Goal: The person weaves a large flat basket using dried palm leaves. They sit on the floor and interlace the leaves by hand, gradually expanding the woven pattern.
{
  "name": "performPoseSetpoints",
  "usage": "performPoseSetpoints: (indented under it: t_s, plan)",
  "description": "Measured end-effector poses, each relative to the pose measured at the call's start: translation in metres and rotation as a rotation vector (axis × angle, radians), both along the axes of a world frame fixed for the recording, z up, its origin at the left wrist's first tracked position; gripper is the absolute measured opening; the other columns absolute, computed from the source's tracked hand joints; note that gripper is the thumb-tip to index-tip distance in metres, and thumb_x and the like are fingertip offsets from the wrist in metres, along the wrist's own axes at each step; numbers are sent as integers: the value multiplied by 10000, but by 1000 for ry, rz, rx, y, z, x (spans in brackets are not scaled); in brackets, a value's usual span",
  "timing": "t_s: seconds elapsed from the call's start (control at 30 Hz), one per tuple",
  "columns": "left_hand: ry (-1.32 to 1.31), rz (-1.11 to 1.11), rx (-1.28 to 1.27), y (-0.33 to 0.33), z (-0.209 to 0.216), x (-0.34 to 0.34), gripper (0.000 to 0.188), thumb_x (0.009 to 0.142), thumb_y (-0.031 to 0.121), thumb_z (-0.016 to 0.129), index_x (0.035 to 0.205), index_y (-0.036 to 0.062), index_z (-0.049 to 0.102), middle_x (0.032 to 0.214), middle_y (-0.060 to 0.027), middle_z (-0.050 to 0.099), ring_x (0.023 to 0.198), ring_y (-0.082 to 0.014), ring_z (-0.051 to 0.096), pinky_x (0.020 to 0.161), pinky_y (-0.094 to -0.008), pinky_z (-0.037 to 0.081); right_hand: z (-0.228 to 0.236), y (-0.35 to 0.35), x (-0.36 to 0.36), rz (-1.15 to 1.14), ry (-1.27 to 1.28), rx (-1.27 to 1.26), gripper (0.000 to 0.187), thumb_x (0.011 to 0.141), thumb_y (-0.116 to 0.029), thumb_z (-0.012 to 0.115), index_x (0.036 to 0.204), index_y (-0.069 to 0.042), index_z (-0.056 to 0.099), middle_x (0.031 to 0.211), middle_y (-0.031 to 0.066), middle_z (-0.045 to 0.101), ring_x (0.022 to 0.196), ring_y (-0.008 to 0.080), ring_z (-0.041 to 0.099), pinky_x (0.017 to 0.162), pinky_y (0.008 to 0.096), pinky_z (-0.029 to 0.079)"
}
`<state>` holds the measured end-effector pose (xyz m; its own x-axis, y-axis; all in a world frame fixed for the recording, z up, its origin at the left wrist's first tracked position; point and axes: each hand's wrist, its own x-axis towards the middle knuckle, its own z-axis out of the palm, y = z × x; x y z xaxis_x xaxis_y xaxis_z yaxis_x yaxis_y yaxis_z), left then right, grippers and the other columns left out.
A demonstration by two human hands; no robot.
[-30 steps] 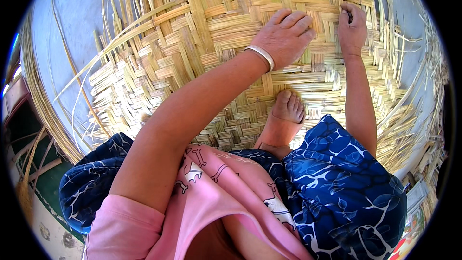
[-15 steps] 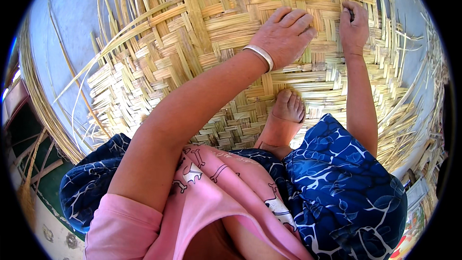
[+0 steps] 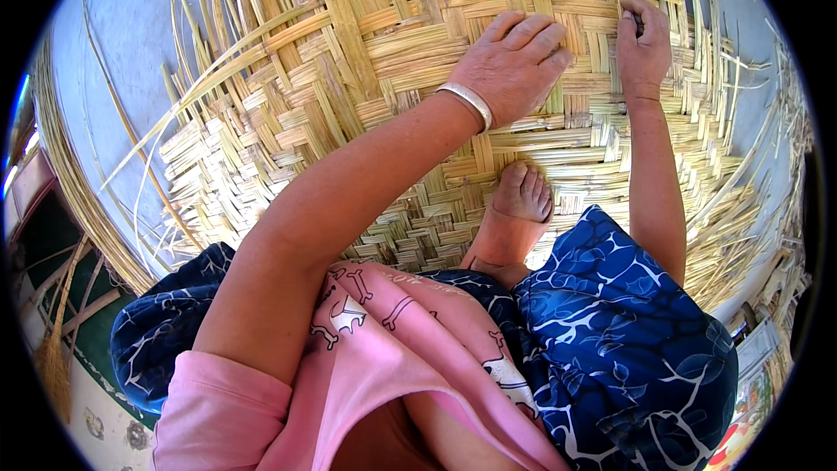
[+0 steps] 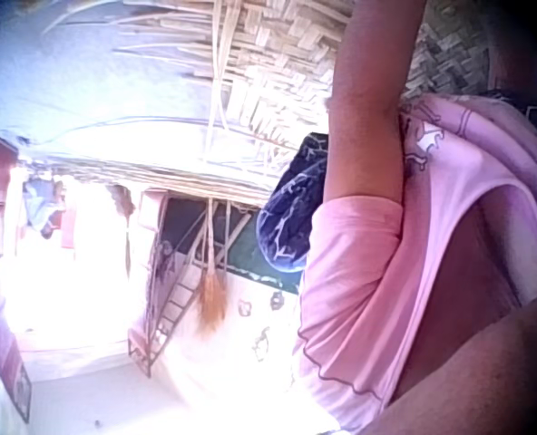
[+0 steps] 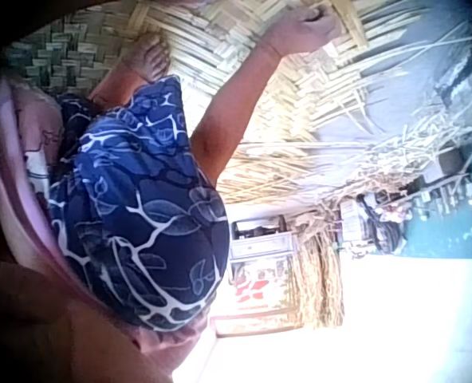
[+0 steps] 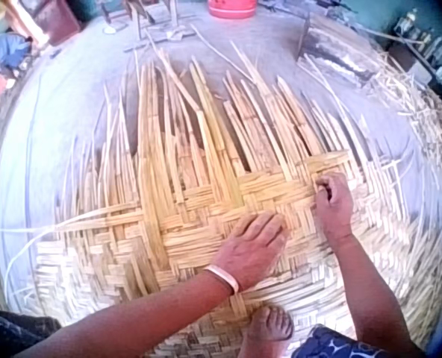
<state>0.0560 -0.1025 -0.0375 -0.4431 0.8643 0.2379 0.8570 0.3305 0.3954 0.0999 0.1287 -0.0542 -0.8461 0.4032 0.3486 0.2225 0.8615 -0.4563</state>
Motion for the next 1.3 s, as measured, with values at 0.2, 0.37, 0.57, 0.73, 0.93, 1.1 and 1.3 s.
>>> performPoseSetpoints:
  t_s: [0.2, 0.37, 0.57, 0.73, 0.93, 1.1, 1.3]
  plan:
    - [4, 5, -9, 1, 0, 1, 328, 839, 252, 608, 1155, 161, 607, 1279, -40, 500, 1244, -214, 416, 1068, -412, 290, -2, 2, 0, 6, 17, 16, 176, 821, -113, 565, 962, -78, 665, 1016, 82, 626, 924, 246, 604, 812, 328, 493]
    - [10, 7, -21, 0, 1, 1, 333, 843, 256, 604, 1165, 170, 603, 1283, -37, 502, 1247, -214, 416, 1073, -411, 285, -2, 1, -1, 6, 20, 15, 180, 820, -113, 563, 964, -77, 665, 1013, 86, 628, 930, 249, 602, 822, 332, 491]
    - [3, 19, -2, 0, 0, 1, 327, 838, 252, 605, 1152, 162, 607, 1264, -38, 512, 1244, -211, 417, 1072, -409, 283, 0, -1, -1, 4, 6, -11, 187, 815, -101, 561, 968, -70, 663, 1019, 92, 629, 935, 254, 600, 841, 337, 483]
    - [4, 6, 28, 0, -3, 0, 318, 813, 237, 616, 1117, 143, 622, 1232, -40, 526, 1235, -209, 426, 1063, -405, 290, -2, 1, -1, 18, 18, -2, 183, 815, -91, 559, 963, -56, 661, 1015, 92, 629, 931, 249, 601, 835, 328, 486]
    - [-11, 11, 49, 0, -4, 1, 316, 801, 226, 620, 1105, 142, 626, 1228, -42, 531, 1234, -209, 428, 1059, -403, 293, 0, -2, 0, -3, 6, -9, 171, 812, -84, 564, 948, -58, 664, 1009, 87, 631, 931, 239, 604, 833, 319, 488]
    - [-12, 15, 54, 0, -3, 0, 319, 796, 218, 620, 1106, 142, 626, 1237, -44, 528, 1233, -209, 429, 1060, -404, 293, 1, -3, -1, -19, -11, 6, 166, 813, -90, 566, 942, -62, 667, 1004, 80, 632, 933, 231, 606, 833, 315, 489]
    - [-10, 15, 56, 0, -3, 0, 320, 794, 218, 622, 1105, 141, 624, 1235, -44, 528, 1231, -209, 430, 1059, -404, 295, 1, -3, -1, -26, -21, 6, 165, 814, -93, 565, 940, -65, 667, 1000, 79, 632, 935, 232, 605, 830, 315, 490]
